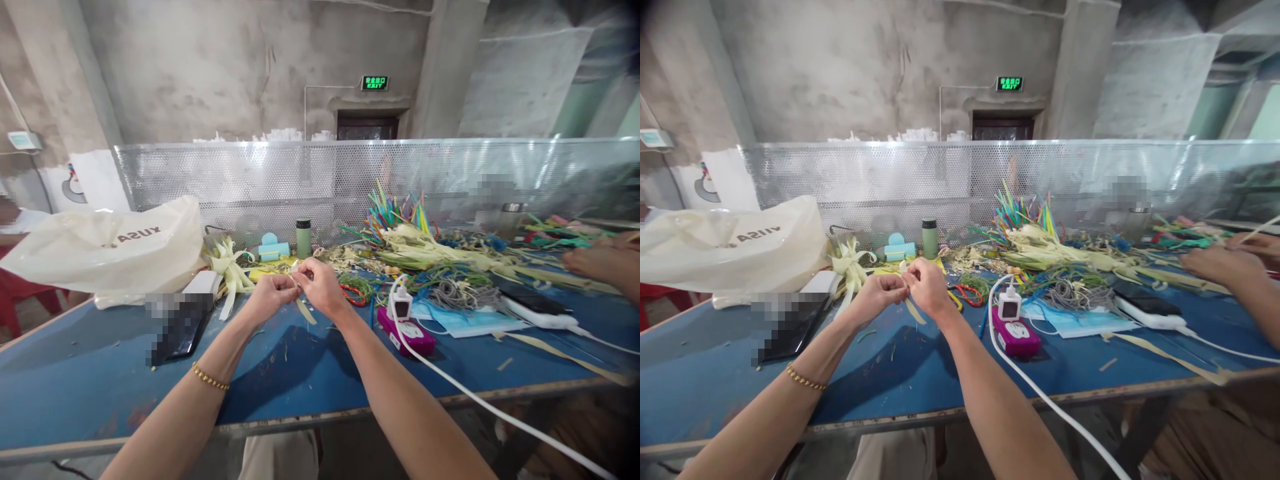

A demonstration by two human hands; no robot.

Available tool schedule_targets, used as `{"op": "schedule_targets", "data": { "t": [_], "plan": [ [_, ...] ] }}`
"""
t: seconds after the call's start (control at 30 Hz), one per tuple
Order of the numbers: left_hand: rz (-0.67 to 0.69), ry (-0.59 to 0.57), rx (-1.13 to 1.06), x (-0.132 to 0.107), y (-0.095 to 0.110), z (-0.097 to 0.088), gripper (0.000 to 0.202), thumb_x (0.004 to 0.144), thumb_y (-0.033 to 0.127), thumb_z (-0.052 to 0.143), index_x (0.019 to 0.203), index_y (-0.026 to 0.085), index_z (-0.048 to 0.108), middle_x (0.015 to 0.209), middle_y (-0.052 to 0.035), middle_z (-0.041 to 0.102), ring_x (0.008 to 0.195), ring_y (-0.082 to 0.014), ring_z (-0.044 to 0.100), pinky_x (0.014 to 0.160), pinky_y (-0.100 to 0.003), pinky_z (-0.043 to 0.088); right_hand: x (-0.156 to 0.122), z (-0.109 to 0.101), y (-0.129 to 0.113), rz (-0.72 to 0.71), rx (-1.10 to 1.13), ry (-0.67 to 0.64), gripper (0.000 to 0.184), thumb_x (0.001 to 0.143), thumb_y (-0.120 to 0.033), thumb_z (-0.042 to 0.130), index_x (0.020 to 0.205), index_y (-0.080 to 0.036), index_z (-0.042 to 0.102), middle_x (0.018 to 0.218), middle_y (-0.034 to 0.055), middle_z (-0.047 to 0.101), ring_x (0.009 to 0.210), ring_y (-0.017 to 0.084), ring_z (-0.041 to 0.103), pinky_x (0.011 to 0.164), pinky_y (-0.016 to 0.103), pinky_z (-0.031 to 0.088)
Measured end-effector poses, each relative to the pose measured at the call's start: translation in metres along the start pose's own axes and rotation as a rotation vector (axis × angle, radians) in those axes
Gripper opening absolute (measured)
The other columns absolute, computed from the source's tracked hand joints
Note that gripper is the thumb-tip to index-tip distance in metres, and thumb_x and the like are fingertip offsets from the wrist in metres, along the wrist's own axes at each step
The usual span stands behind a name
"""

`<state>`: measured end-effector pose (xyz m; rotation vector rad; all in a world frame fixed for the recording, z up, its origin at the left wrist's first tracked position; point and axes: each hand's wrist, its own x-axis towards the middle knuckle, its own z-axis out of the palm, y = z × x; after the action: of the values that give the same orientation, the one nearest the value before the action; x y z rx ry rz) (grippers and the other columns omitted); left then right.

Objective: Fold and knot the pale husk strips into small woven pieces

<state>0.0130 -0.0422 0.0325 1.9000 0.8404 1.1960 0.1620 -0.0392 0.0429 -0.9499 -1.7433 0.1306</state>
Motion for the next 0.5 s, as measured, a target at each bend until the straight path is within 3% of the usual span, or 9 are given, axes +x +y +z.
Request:
{"op": "schedule_targets", "data": {
  "t": [0.2, 0.27, 0.37, 0.5],
  "plan": [
    [-0.035, -0.054, -0.214, -0.001, 0.002, -0.005, 0.030, 0.076, 0.041, 0.069, 0.065, 0.013, 0.064, 0.058, -0.0004, 0.055, 0.057, -0.0104, 0.046, 0.058, -0.025, 0.033, 0.003, -0.003, 0.004, 0.007, -0.036, -0.033, 0.016, 0.084, -0.026, 0.058, 0.070, -0.018, 0.060, 0.071, 0.0010, 0.064, 0.065, 0.013, 0.055, 0.065, 0.024, 0.039],
    [-0.057, -0.058, -0.316, 0.000, 0.002, -0.009, 0.027, 0.074, 0.039, 0.071, 0.072, 0.013, 0.068, 0.062, -0.0018, 0.059, 0.058, -0.0105, 0.048, 0.058, -0.025, 0.035, 0.006, -0.005, 0.008, -0.024, -0.139, 0.046, 0.021, 0.088, -0.029, 0.055, 0.071, -0.019, 0.062, 0.075, 0.0035, 0.064, 0.072, 0.015, 0.056, 0.070, 0.026, 0.040],
    [-0.101, 0.013, -0.470, 0.003, 0.000, -0.014, 0.028, 0.070, 0.036, 0.076, 0.081, 0.011, 0.072, 0.070, -0.0055, 0.065, 0.059, -0.0102, 0.051, 0.057, -0.024, 0.036, 0.009, -0.008, 0.014, -0.013, -0.267, 0.228, 0.027, 0.092, -0.030, 0.049, 0.072, -0.018, 0.064, 0.079, 0.0078, 0.065, 0.080, 0.019, 0.056, 0.076, 0.029, 0.039],
    [-0.162, 0.116, -0.600, 0.007, -0.005, -0.017, 0.032, 0.065, 0.035, 0.080, 0.083, 0.010, 0.072, 0.075, -0.0081, 0.069, 0.059, -0.0105, 0.054, 0.057, -0.023, 0.038, 0.007, -0.007, 0.012, -0.003, -0.313, 0.163, 0.032, 0.093, -0.034, 0.050, 0.069, -0.019, 0.065, 0.074, 0.0073, 0.064, 0.077, 0.019, 0.055, 0.075, 0.030, 0.039]
  ]
}}
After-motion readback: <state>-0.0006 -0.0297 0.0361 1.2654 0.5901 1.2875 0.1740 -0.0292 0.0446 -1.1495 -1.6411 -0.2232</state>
